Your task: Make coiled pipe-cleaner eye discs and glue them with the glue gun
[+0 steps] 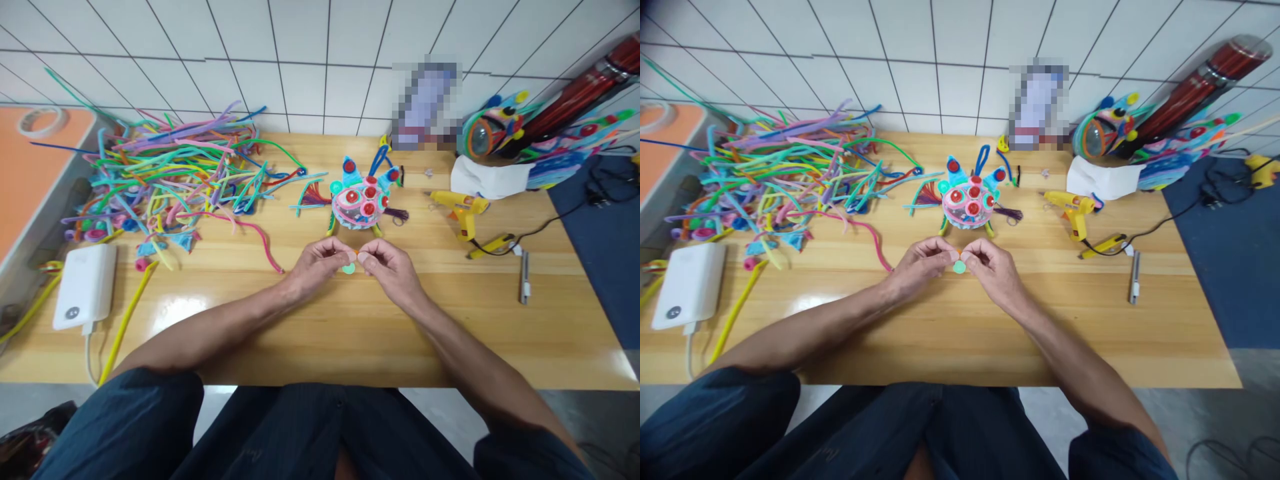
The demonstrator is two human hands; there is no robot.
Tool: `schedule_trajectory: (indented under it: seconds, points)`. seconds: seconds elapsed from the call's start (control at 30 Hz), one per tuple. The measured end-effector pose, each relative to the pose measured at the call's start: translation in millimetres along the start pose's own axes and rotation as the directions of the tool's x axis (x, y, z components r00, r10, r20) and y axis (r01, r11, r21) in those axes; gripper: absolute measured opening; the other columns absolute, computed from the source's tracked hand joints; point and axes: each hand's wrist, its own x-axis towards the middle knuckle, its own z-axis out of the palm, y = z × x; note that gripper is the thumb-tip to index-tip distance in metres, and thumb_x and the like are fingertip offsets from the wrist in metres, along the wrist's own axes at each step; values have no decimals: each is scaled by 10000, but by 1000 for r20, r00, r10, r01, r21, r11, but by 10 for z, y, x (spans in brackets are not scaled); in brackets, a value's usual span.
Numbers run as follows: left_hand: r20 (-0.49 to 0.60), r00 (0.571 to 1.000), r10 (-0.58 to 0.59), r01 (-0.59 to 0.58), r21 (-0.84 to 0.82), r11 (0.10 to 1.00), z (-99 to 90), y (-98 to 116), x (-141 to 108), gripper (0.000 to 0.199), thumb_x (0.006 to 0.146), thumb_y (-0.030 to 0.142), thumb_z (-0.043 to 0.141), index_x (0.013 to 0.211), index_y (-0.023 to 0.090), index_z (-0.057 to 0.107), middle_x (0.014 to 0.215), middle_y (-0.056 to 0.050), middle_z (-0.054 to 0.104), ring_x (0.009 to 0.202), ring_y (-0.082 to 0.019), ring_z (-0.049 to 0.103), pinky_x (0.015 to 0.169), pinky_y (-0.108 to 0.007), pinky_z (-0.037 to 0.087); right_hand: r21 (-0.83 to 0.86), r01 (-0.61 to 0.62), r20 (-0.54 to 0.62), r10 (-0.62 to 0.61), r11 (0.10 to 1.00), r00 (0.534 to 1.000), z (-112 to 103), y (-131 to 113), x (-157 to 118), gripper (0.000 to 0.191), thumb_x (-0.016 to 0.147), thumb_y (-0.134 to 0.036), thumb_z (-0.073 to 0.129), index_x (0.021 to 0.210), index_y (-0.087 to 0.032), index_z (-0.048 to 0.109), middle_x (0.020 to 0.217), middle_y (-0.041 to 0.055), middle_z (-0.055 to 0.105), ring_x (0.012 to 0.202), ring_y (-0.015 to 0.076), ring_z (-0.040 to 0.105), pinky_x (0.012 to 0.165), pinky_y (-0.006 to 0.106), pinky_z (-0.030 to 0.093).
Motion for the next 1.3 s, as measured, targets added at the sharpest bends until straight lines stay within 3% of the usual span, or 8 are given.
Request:
schedule_trajectory:
  seconds: [0.13,0.23,0.4,0.63,0.77,1.07,1.3]
  points:
    - [-67,998,-12,6,-83,997,52,-117,-26,362,710,464,900,783,165,710,609,41,619,480,-48,353,491,-230,254,55,-8,-27,10,998,1000,66,59,-31,184,919,-384,615,831,-223,599,659,-43,563,600,125,504,591,275,399]
    - [-65,997,33,-36,-40,999,62,-144,-38,382,722,494,899,796,165,719,642,31,644,521,-61,436,535,-231,333,26,0,-21,0,1000,1000,81,102,-51,185,945,-373,568,827,-231,562,662,-44,559,607,130,504,607,282,399]
    - [76,993,94,-105,157,982,-22,-78,2,393,762,501,869,859,142,741,796,-33,732,712,-130,621,710,-273,481,-207,54,0,-56,977,998,15,56,-37,153,920,-310,538,787,-234,530,659,-44,532,611,131,471,603,283,371]
    - [197,973,117,-184,371,910,-96,12,29,258,869,387,759,934,139,737,866,-59,748,748,-138,639,708,-258,477,-436,222,78,-209,872,975,-67,64,-9,86,827,-189,574,775,-237,525,714,-19,609,642,142,538,630,285,392]
    - [202,972,120,-202,454,868,-101,27,18,210,885,354,728,883,144,730,800,-34,725,685,-117,596,655,-235,428,-486,294,84,-292,823,953,-63,84,-32,94,884,-183,582,811,-240,565,744,-5,640,666,152,572,650,295,417]
    - [20,998,62,-65,221,973,-55,65,-3,310,797,437,819,832,149,709,793,-8,700,727,-121,612,730,-249,470,-402,404,-30,-453,822,891,28,34,-68,64,972,-212,616,965,-247,669,874,29,706,747,169,642,715,325,514]
    - [-67,997,-27,29,34,999,18,63,-12,246,743,369,838,781,164,709,596,52,584,502,-54,377,501,-224,278,-399,370,-93,-438,839,894,93,75,-74,73,966,-245,631,944,-266,697,886,33,748,768,183,680,721,350,553]
